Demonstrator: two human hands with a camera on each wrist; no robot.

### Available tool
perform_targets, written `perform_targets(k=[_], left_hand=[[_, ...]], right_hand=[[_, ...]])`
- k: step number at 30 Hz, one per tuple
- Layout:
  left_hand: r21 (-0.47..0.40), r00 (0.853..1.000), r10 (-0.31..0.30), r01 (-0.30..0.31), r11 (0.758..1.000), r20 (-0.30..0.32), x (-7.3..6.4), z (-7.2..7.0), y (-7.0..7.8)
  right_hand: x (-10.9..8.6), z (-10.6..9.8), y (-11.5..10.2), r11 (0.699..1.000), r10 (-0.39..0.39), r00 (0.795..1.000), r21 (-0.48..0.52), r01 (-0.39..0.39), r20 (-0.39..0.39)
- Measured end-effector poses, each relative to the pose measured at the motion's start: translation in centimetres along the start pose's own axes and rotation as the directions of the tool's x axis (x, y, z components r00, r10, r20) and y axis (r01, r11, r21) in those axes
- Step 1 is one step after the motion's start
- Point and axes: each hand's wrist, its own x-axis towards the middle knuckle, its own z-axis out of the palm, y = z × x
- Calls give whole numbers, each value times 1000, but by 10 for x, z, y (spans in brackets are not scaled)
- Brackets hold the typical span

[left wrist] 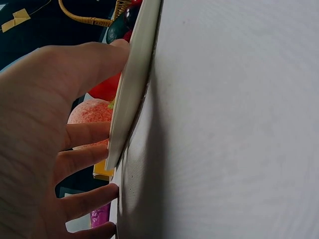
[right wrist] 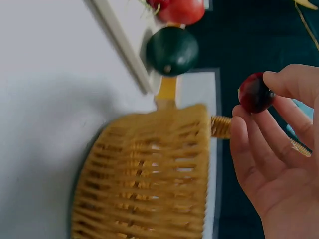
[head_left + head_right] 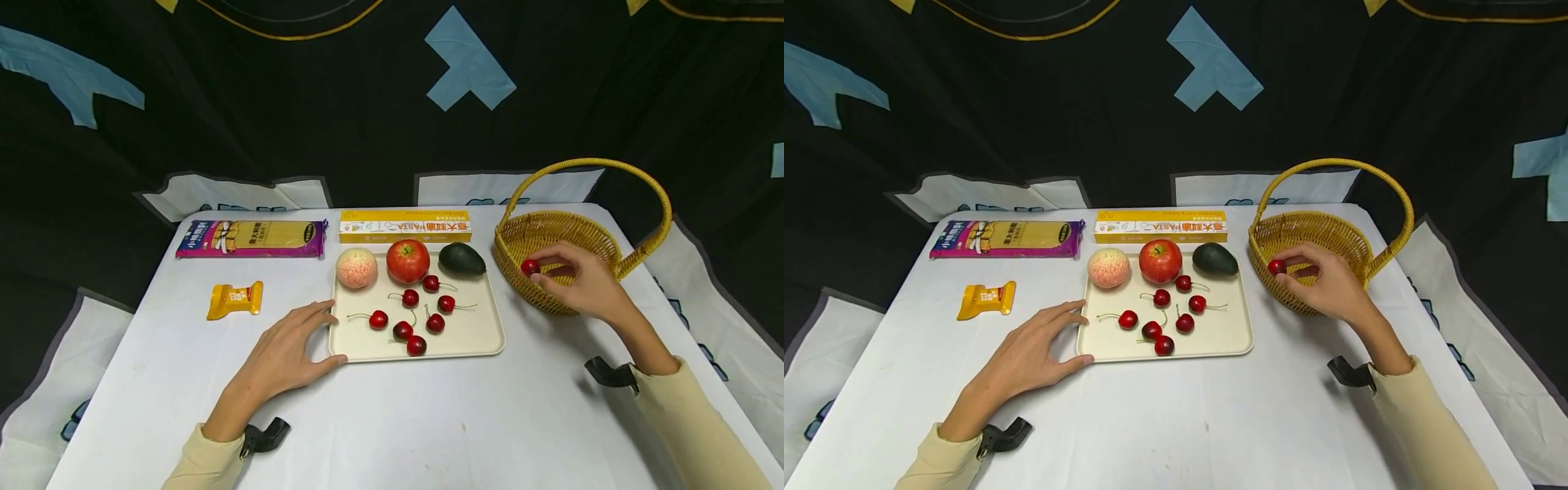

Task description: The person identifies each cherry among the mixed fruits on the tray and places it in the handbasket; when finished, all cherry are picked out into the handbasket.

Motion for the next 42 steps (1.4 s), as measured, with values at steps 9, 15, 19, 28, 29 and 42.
perform_targets(k=[9, 15, 19, 28, 29, 42], left_hand=[[5, 1000, 4, -4, 1000, -6, -1, 0, 0], [1, 1000, -2, 2, 1000, 1, 0, 1, -1], [-1, 1000, 0, 0, 1000, 2, 0, 1, -1], [10, 1000, -6, 6, 1000, 8, 0, 1, -1], [11, 1000, -7, 7, 1000, 9, 0, 1, -1], [6, 1000, 0, 0, 1000, 1, 0, 1, -1]], right_hand=[[11, -3, 30, 993, 114, 993, -13, -114, -1], [20, -4, 45, 986, 164, 986, -24, -163, 31], [27, -2, 53, 980, 195, 979, -47, -193, 53], [40, 3, 69, 973, 219, 969, -104, -208, 117], [41, 3, 71, 972, 220, 968, -108, -207, 124], [50, 5, 81, 960, 266, 944, -143, -240, 195]])
